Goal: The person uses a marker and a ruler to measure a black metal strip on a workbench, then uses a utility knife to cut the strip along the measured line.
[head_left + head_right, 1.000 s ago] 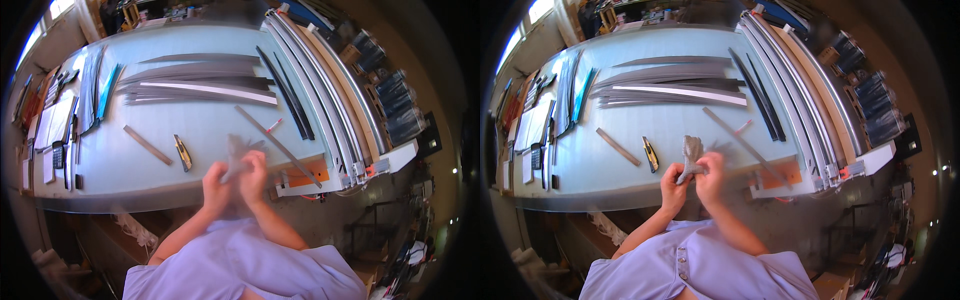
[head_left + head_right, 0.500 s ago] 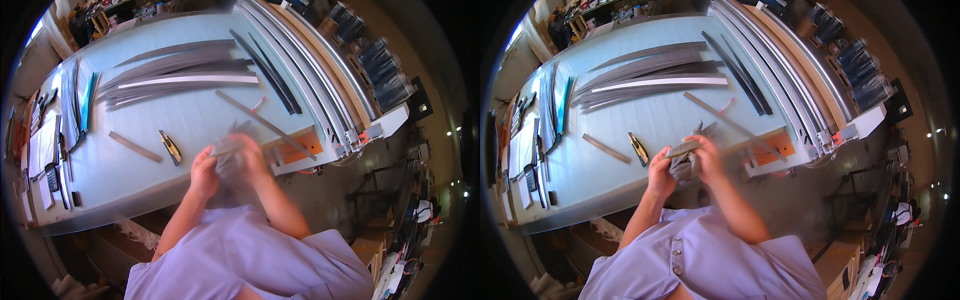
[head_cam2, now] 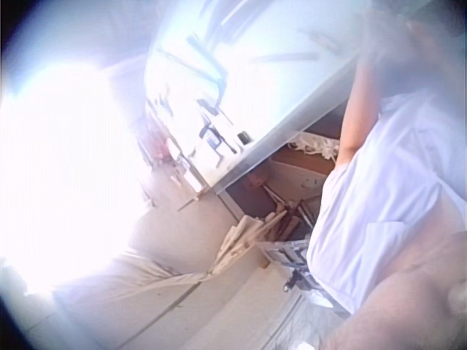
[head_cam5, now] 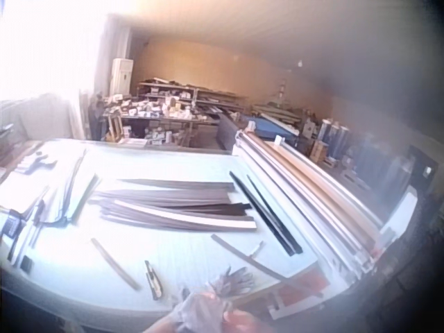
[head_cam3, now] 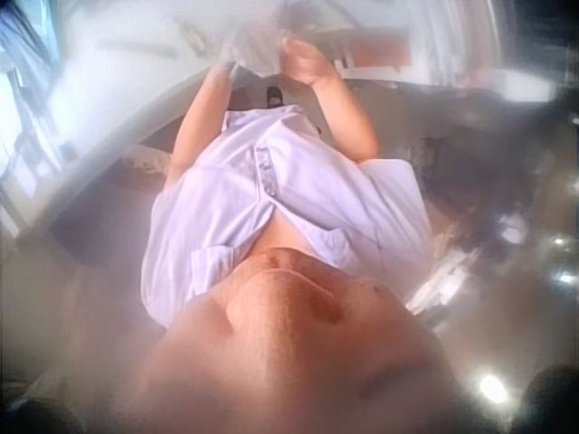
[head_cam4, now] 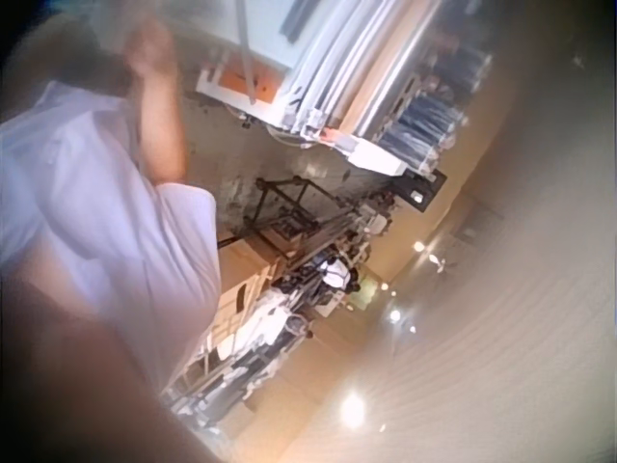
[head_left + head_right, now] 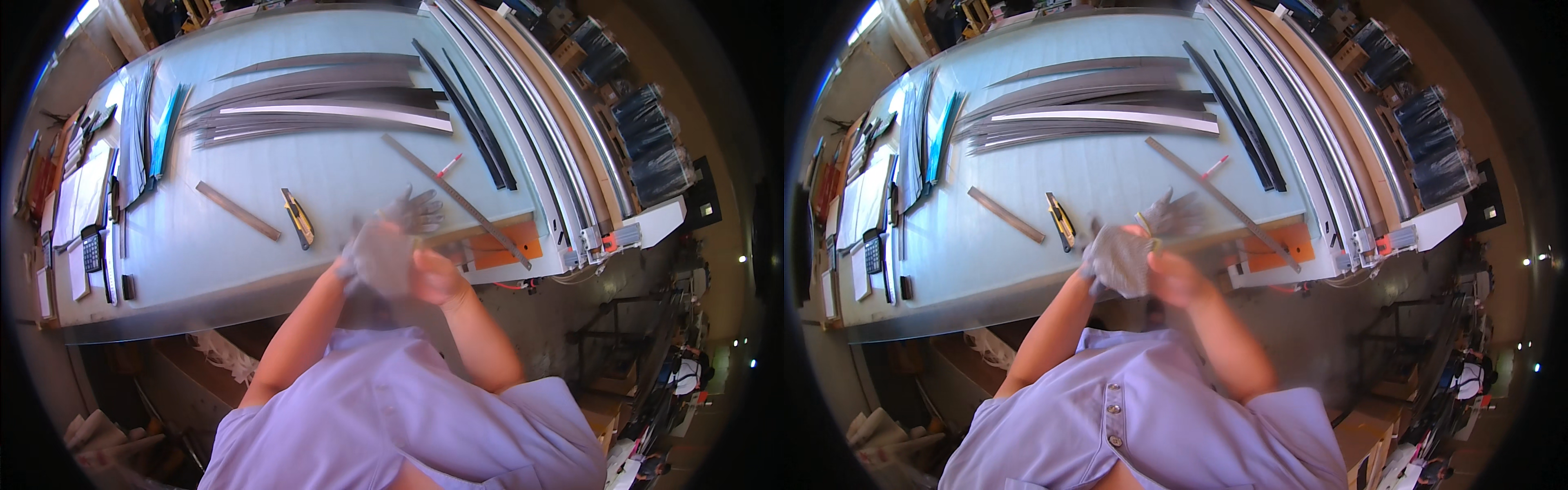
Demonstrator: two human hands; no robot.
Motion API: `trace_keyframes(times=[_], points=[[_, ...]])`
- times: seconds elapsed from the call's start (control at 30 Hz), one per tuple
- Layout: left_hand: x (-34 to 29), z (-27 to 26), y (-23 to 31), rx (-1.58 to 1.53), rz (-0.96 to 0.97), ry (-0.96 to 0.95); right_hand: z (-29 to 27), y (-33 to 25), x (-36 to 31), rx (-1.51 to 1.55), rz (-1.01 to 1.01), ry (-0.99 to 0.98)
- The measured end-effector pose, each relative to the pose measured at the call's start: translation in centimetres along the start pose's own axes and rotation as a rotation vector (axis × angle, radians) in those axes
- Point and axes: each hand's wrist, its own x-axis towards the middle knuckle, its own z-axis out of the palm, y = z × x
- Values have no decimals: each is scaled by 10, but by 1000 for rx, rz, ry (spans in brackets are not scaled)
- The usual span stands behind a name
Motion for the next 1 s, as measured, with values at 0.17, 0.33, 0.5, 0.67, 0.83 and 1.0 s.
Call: trace_keyframes(times=[0.17,0.33,0.5,0.67,0.83,1.0], points=[[-12,-15,-5,-218,-8,178,-35,3,-17,-92,-52,296],[-4,-5,-13,955,770,292,-46,13,-27,-467,40,520],[9,-4,4,797,685,488,-36,-6,-31,-77,-170,529],[19,8,-22,356,456,339,-22,-20,-17,194,-287,558],[15,7,-24,692,625,226,-30,-6,-20,226,-223,583],[27,-9,-11,353,512,444,-52,-5,-20,348,-324,647]])
